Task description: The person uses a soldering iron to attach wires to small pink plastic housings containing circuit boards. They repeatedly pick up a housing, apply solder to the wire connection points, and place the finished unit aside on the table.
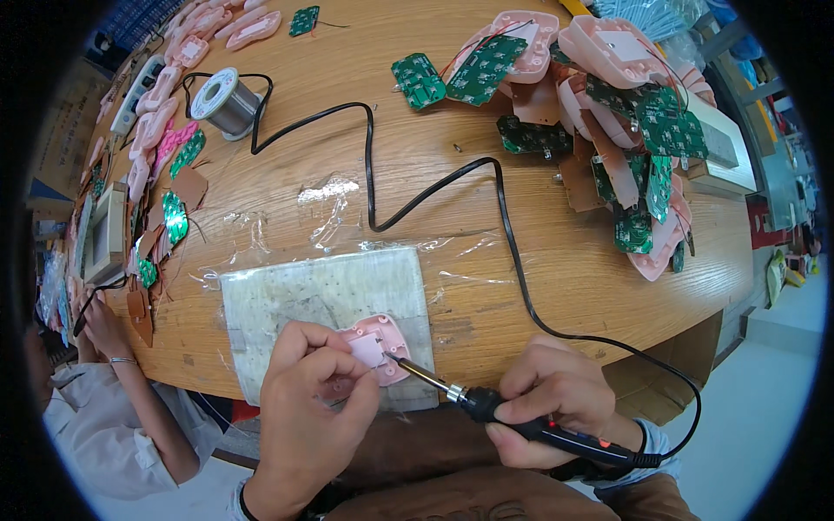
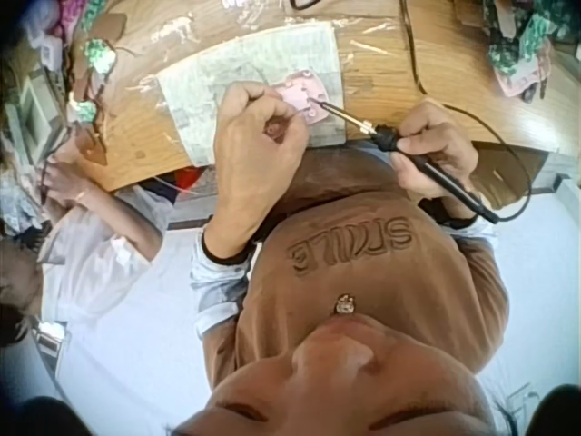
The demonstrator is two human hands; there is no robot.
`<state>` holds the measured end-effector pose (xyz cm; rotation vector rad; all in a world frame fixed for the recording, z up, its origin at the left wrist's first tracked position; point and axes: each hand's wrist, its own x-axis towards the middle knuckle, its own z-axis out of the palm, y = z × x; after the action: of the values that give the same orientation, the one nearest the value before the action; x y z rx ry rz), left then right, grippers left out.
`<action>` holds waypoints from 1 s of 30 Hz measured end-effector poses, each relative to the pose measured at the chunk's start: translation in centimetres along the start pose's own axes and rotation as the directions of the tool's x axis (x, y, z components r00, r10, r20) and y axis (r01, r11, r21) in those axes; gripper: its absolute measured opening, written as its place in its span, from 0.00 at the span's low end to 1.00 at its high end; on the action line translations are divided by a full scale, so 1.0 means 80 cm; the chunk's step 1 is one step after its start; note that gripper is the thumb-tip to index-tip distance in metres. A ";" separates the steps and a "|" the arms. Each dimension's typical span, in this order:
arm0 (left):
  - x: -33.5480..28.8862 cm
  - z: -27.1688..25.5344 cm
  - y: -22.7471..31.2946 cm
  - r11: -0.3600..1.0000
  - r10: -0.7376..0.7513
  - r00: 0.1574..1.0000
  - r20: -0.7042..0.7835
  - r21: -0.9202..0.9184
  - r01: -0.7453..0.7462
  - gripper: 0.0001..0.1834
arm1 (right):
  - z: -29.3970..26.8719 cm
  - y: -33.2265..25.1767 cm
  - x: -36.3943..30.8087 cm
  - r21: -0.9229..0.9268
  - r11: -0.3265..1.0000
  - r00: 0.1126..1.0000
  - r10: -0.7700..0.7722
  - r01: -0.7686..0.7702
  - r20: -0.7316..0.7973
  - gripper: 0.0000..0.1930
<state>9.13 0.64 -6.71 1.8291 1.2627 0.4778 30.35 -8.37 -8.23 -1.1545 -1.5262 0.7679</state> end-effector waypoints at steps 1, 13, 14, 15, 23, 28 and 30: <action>0.001 0.000 0.003 1.000 0.002 1.000 -0.003 0.001 -0.002 0.07 | 0.001 0.000 0.000 -0.008 1.000 1.000 -0.004 0.004 0.010 0.13; 0.096 -0.070 0.016 0.981 0.192 0.948 -0.252 0.015 -0.195 0.06 | -0.012 -0.002 -0.007 -0.027 0.999 0.961 0.009 -0.017 -0.277 0.12; 0.105 -0.063 0.013 0.957 0.287 0.945 -0.157 0.100 -0.274 0.09 | -0.010 -0.001 -0.005 -0.028 1.000 0.956 -0.007 -0.001 -0.293 0.12; 0.103 -0.062 0.007 0.919 0.377 0.900 -0.219 0.210 -0.334 0.10 | -0.008 0.000 -0.003 -0.049 0.999 0.954 -0.031 0.017 -0.299 0.12; 0.144 -0.189 -0.083 0.670 0.146 0.859 -0.490 0.688 0.278 0.12 | -0.012 0.005 0.003 -0.056 0.995 0.954 0.062 -0.082 -0.294 0.13; 0.174 -0.215 -0.119 0.545 -0.303 0.851 -0.428 0.655 0.524 0.24 | -0.003 0.009 0.014 -0.038 0.998 0.962 0.039 -0.051 -0.270 0.13; 0.172 -0.224 -0.122 0.663 -0.265 0.906 -0.331 0.619 0.420 0.30 | -0.003 0.006 0.016 -0.057 0.997 0.963 0.028 -0.045 -0.267 0.13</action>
<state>-3.29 21.83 -6.28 2.0685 2.0983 -0.0370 30.70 -7.05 -8.16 -1.2802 -1.3147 0.5660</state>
